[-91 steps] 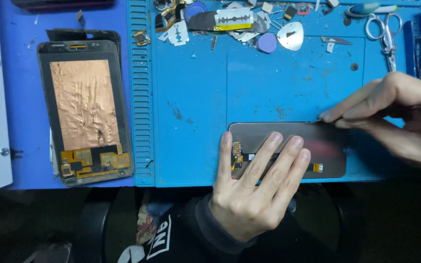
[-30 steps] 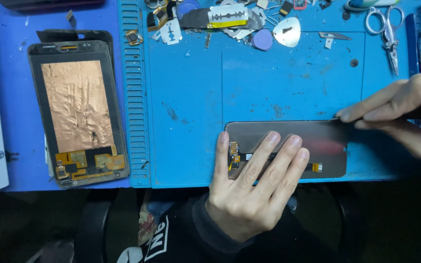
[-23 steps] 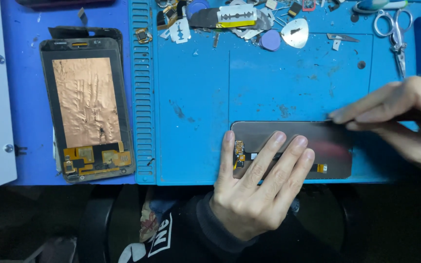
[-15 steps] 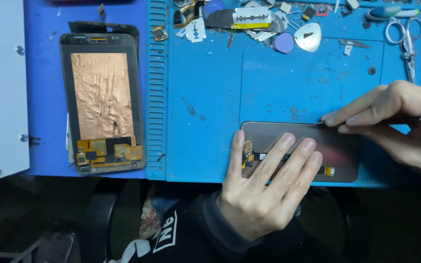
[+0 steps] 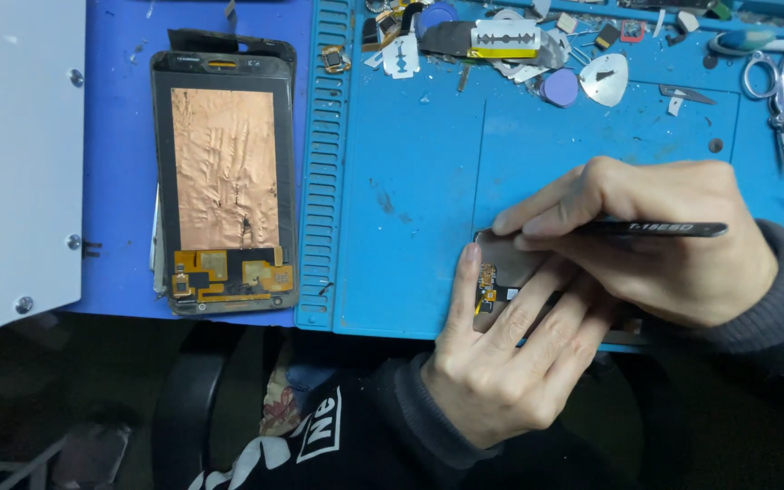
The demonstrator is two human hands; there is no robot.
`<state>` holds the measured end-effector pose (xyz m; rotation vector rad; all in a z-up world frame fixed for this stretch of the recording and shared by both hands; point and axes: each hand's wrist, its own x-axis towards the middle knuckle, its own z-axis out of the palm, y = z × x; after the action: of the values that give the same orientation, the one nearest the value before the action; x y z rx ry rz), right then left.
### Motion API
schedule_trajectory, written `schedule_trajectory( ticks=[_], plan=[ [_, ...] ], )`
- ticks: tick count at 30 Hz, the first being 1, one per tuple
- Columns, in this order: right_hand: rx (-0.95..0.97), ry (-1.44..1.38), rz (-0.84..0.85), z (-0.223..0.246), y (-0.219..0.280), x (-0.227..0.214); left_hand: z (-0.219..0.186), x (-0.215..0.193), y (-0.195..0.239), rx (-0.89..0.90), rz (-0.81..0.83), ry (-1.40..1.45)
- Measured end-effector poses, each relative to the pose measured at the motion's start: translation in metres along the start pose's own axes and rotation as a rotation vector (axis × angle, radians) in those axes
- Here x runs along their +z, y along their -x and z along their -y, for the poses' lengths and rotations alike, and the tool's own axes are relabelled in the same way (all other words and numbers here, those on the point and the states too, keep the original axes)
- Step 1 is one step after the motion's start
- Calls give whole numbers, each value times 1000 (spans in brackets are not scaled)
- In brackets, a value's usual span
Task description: The recorder is cleaning and repairing a smartphone screen component using various tools on a workbench.
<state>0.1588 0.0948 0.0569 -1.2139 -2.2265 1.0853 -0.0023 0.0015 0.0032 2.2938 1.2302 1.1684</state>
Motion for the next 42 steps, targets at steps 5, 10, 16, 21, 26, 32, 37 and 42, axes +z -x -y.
schedule_trajectory(
  ticks=[5,10,16,21,26,32,37,42],
  plan=[
    [40,26,50,1,3,-7,0,0,1,-24,-12,3],
    [108,4,0,-1,1,-6,0,2,1,-26,-26,17],
    [124,26,-8,-5,1,-7,0,2,1,-40,-56,15],
    [101,22,-10,-2,1,-8,-1,3,2,-48,-45,9],
    [85,-16,6,-7,1,-7,-1,5,2,-39,-49,24],
    [100,12,-11,-5,1,-4,0,3,3,-32,-32,25],
    [137,15,-31,0,-1,-6,1,2,3,-31,-24,8],
    [140,-20,18,-3,1,-7,0,1,1,-21,-18,30]
  ],
)
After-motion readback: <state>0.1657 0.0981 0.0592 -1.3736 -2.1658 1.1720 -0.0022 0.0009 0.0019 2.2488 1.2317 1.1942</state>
